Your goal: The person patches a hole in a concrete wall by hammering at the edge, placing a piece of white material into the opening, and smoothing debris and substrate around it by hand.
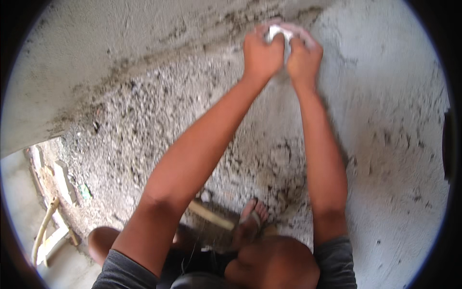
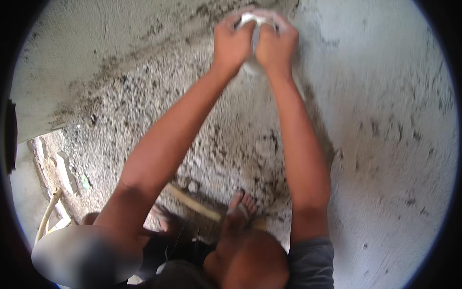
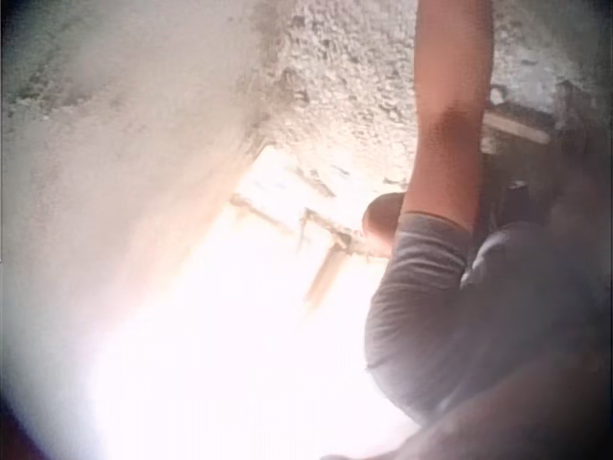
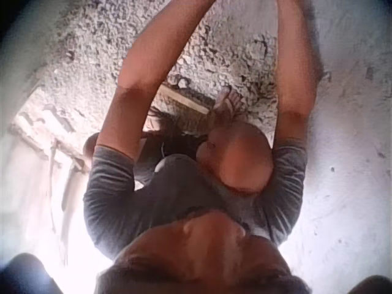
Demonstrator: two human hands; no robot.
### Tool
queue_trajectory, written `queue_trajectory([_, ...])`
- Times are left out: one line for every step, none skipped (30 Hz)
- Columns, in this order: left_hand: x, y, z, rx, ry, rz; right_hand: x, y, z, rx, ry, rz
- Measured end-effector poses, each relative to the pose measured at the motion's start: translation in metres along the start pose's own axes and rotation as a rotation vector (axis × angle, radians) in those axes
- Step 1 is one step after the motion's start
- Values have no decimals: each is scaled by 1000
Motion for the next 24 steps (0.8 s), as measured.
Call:
queue_trajectory([-1,2,7,4,0,-1,2,-1,-5,-4,5,-1])
queue_trajectory([-2,2,9,9,0,-2,5,-2,-12,29,46,-24])
queue_trajectory([-8,0,-4,-10,-40,6,7,-3,-20,60,87,-46])
queue_trajectory([-6,3,-8,-24,-54,-1,6,-5,-14,99,97,-63])
queue_trajectory([-1,3,-5,-20,-12,16,1,-4,-13,78,-1,-78])
queue_trajectory([5,4,1,-15,30,34,-3,-4,4,84,-24,-76])
queue_trajectory([-6,-3,5,36,132,73,-2,6,4,55,50,-43])
queue_trajectory([-10,-4,-2,31,102,84,-1,7,1,23,125,-22])
queue_trajectory([-16,-4,-9,-12,5,49,2,7,-8,50,202,-18])
queue_trajectory([-8,0,-3,-39,-39,-8,2,4,-2,42,177,-15])
queue_trajectory([-4,1,-8,-42,-21,-43,4,-2,-5,42,93,-2])
queue_trajectory([-1,0,-9,-46,-16,-52,6,-8,-6,42,9,10])
queue_trajectory([-1,-2,-6,-115,-87,-53,6,-8,-4,45,0,3])
queue_trajectory([2,-3,-5,-185,-157,-55,6,-9,-2,18,34,-57])
queue_trajectory([11,-3,-1,-96,-1,31,6,-10,2,-8,67,-119])
queue_trajectory([10,-4,1,-84,-3,39,5,-6,3,-18,68,-109])
queue_trajectory([7,-1,1,-82,-34,38,4,-4,3,-23,126,-5])
queue_trajectory([3,0,1,-79,-65,37,3,-2,1,-29,184,100])
queue_trajectory([-8,-1,4,-81,-84,-18,0,5,-3,-40,178,112])
queue_trajectory([-11,-2,2,-75,-73,-26,-2,6,-6,-49,225,61])
queue_trajectory([-15,-5,2,-83,-63,17,-4,9,-8,-59,273,11])
queue_trajectory([-11,-4,4,-95,-53,53,-2,6,-6,-60,258,4])
queue_trajectory([-7,-1,-1,-83,-53,16,1,1,-5,14,231,4])
queue_trajectory([-3,4,-2,-81,-45,7,4,-4,-1,87,205,6])
Point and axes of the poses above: each hand's wrist, its own z-axis towards the middle knuckle, its own y-axis out of the palm, x = y × z, the point moved 3 cm from there along z, towards the middle knuckle, and after that the axes turned 14 degrees about z, right-handed, at the moved point
